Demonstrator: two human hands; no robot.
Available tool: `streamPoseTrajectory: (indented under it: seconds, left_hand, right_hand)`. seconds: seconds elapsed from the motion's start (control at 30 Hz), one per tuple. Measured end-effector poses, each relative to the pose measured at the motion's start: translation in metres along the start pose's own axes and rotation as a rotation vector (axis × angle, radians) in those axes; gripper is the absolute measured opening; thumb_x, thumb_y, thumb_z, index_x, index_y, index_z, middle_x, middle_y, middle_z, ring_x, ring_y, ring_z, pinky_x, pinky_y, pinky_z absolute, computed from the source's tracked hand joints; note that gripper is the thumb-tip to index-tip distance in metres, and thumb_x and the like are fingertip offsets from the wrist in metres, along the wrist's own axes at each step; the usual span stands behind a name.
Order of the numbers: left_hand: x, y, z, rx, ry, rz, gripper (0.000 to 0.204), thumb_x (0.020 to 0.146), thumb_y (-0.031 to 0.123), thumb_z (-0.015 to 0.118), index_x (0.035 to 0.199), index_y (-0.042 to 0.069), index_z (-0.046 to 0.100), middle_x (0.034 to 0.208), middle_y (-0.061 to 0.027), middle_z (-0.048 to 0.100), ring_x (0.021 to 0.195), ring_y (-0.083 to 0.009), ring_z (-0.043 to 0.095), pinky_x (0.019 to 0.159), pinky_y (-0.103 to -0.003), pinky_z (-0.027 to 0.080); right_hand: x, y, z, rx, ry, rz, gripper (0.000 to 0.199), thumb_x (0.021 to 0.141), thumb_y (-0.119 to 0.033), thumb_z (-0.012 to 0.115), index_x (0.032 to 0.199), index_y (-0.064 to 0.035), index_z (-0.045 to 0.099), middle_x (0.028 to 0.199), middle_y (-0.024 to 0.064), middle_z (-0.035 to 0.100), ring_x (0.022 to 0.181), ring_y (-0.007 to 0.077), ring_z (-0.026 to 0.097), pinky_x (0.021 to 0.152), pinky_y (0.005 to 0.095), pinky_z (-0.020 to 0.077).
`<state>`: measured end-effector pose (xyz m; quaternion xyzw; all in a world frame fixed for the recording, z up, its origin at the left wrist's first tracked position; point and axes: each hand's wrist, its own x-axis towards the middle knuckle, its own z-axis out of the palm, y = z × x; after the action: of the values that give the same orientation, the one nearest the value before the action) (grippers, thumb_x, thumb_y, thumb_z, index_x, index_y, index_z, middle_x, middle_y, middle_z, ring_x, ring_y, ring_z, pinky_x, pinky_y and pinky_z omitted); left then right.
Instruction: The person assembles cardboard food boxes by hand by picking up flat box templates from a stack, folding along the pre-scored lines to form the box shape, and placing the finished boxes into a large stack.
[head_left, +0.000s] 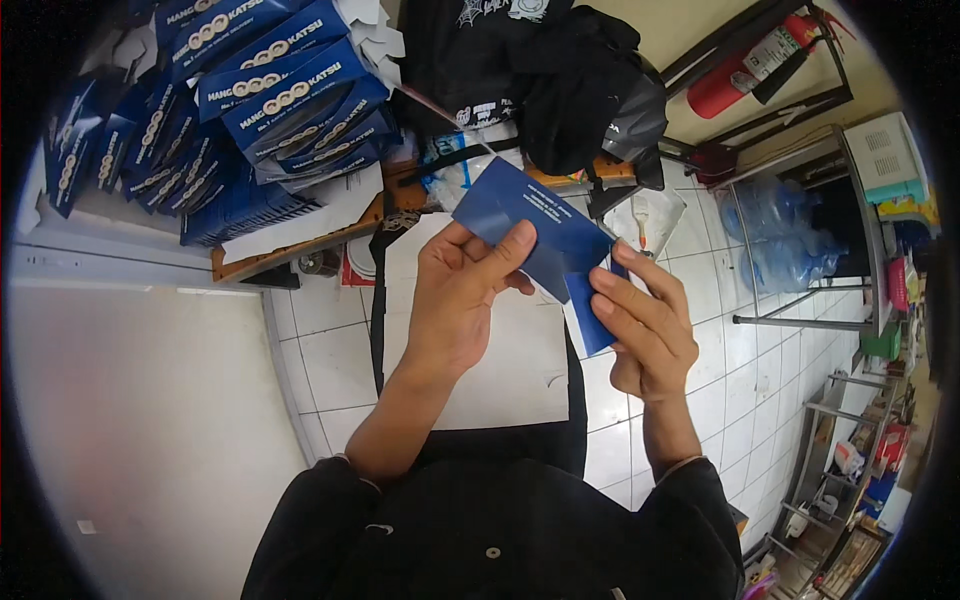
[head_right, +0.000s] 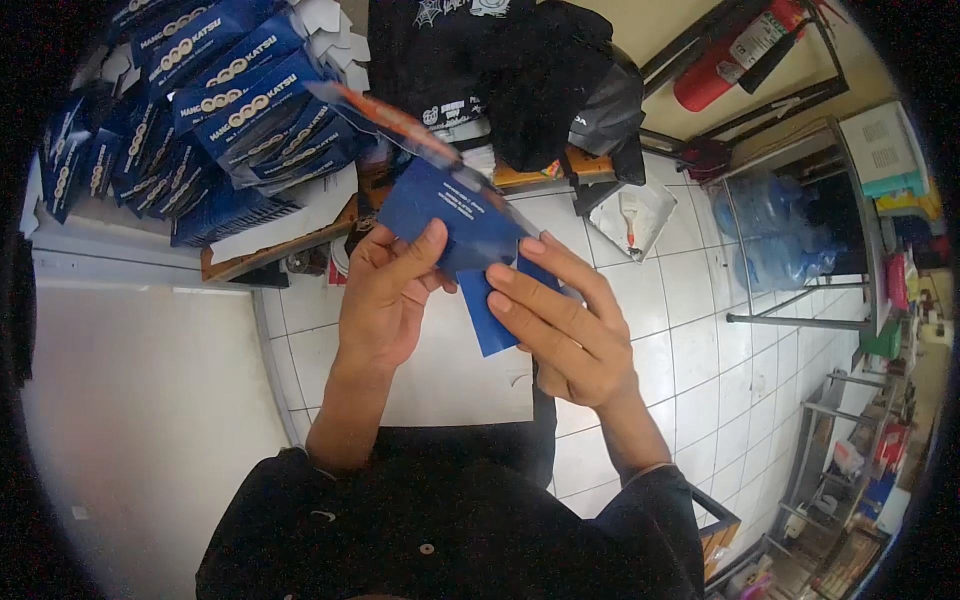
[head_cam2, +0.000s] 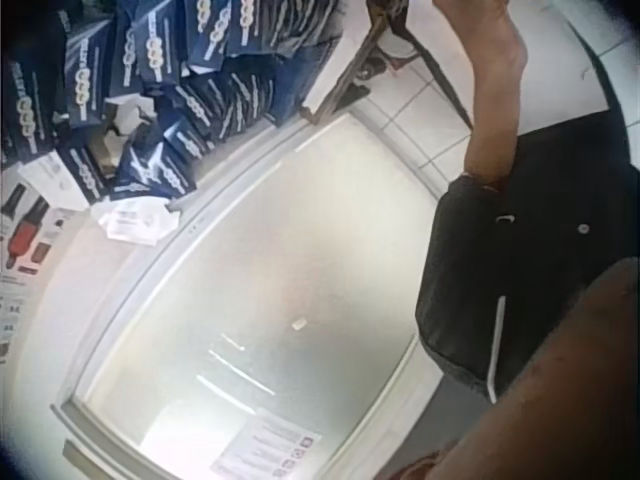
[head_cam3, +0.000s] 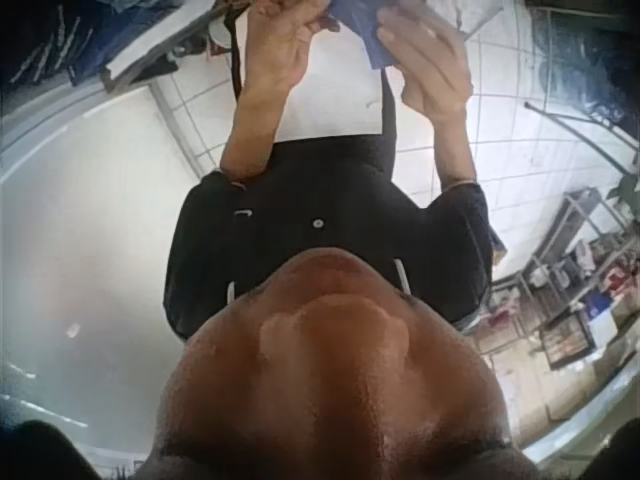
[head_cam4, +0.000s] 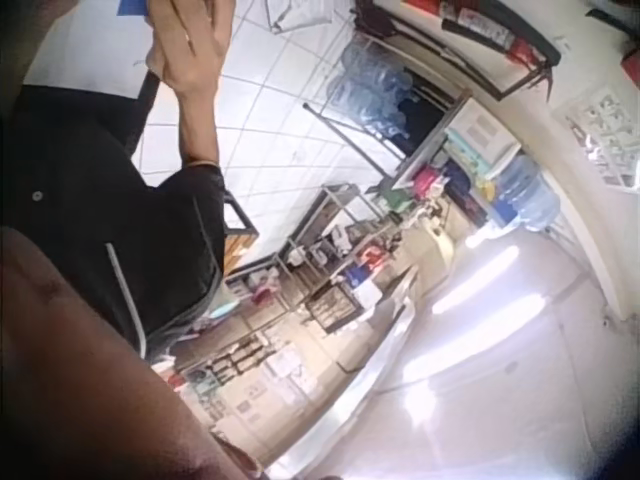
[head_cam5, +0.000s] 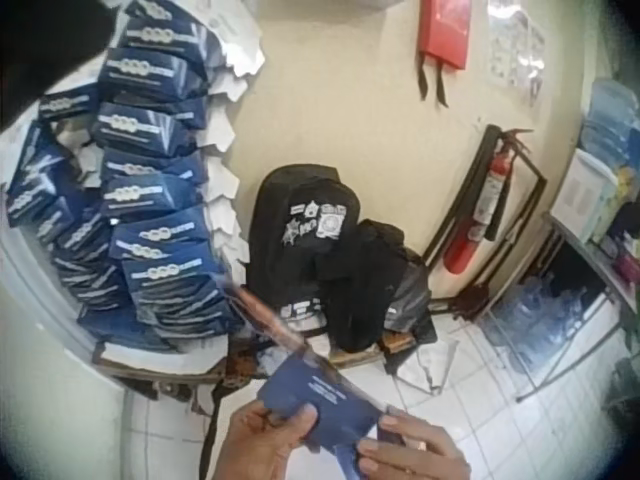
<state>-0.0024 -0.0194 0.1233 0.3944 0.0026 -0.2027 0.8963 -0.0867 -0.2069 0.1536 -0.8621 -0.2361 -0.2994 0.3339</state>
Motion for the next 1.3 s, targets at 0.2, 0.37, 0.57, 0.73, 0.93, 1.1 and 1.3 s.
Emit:
streamPoseTrajectory:
  seconds: [0.2, 0.37, 0.57, 0.73, 0.93, 1.1, 1.3]
  left_hand:
    - [-0.005, -0.015, 0.001, -0.048, -0.069, 0.031, 0.015, 0.097, 0.015, 0.075, 0.108, 0.004, 0.072, 0.096, -0.0044, 0.077, 0.082, -0.0111, 0.070, 0.068, -0.030, 0.057]
    - [-0.008, -0.017, 0.006, -0.057, 0.069, -0.017, 0.012, 0.097, 0.014, 0.074, 0.097, 0.002, 0.075, 0.095, -0.0091, 0.077, 0.080, -0.0153, 0.073, 0.071, -0.034, 0.060]
    - [-0.011, -0.011, 0.005, -0.067, 0.085, -0.070, 0.015, 0.099, 0.014, 0.071, 0.098, -0.001, 0.075, 0.096, -0.0113, 0.076, 0.081, -0.0192, 0.075, 0.081, -0.038, 0.063]
    - [-0.019, -0.007, 0.001, -0.012, 0.004, 0.003, 0.019, 0.102, 0.015, 0.066, 0.108, -0.002, 0.072, 0.100, -0.0115, 0.076, 0.085, -0.0181, 0.074, 0.088, -0.036, 0.060]
    - [-0.050, 0.005, 0.000, 0.375, 0.090, 0.095, 0.028, 0.104, 0.008, 0.062, 0.128, -0.004, 0.057, 0.101, -0.0095, 0.076, 0.095, -0.0105, 0.068, 0.089, -0.026, 0.053]
    - [-0.082, 0.024, -0.063, 0.664, 0.124, 0.014, 0.022, 0.103, 0.005, 0.062, 0.122, -0.004, 0.060, 0.102, -0.0089, 0.076, 0.092, -0.0075, 0.067, 0.084, -0.023, 0.051]
    - [-0.097, 0.016, -0.089, 0.697, 0.167, 0.012, 0.024, 0.101, 0.004, 0.065, 0.122, -0.007, 0.067, 0.109, -0.0111, 0.076, 0.097, -0.0103, 0.069, 0.085, -0.025, 0.052]
  right_hand:
    - [0.015, 0.011, -0.010, -0.077, -0.196, -0.033, 0.043, 0.072, -0.003, 0.079, 0.115, -0.0033, 0.074, 0.125, 0.0110, 0.071, 0.129, 0.0379, 0.059, 0.108, 0.0524, 0.0517]
    - [0.015, 0.015, 0.002, -0.083, -0.168, 0.024, 0.040, 0.076, -0.003, 0.079, 0.115, -0.0039, 0.075, 0.124, 0.0115, 0.070, 0.127, 0.0378, 0.060, 0.103, 0.0480, 0.0532]
    - [0.016, 0.013, 0.014, -0.096, -0.142, 0.060, 0.039, 0.077, 0.000, 0.078, 0.116, -0.0040, 0.075, 0.129, 0.0146, 0.066, 0.124, 0.0378, 0.060, 0.102, 0.0455, 0.0529]
    - [0.008, 0.013, 0.035, -0.050, -0.041, 0.100, 0.037, 0.078, 0.000, 0.079, 0.115, -0.0033, 0.076, 0.133, 0.0181, 0.062, 0.124, 0.0379, 0.060, 0.098, 0.0437, 0.0532]
    - [-0.013, -0.024, 0.063, 0.376, 0.119, 0.371, 0.018, 0.094, -0.010, 0.069, 0.103, 0.0042, 0.071, 0.129, 0.0220, 0.057, 0.119, 0.0310, 0.060, 0.088, 0.0383, 0.0561]
    - [-0.042, -0.013, 0.102, 0.853, 0.420, 0.760, 0.026, 0.104, -0.008, 0.055, 0.127, 0.0047, 0.055, 0.123, 0.0141, 0.053, 0.101, 0.0182, 0.056, 0.078, 0.0325, 0.0557]
    - [-0.020, 0.007, 0.121, 0.568, 0.288, 0.722, 0.024, 0.099, -0.010, 0.067, 0.121, -0.0014, 0.066, 0.115, 0.0085, 0.052, 0.095, 0.0129, 0.055, 0.072, 0.0298, 0.0546]
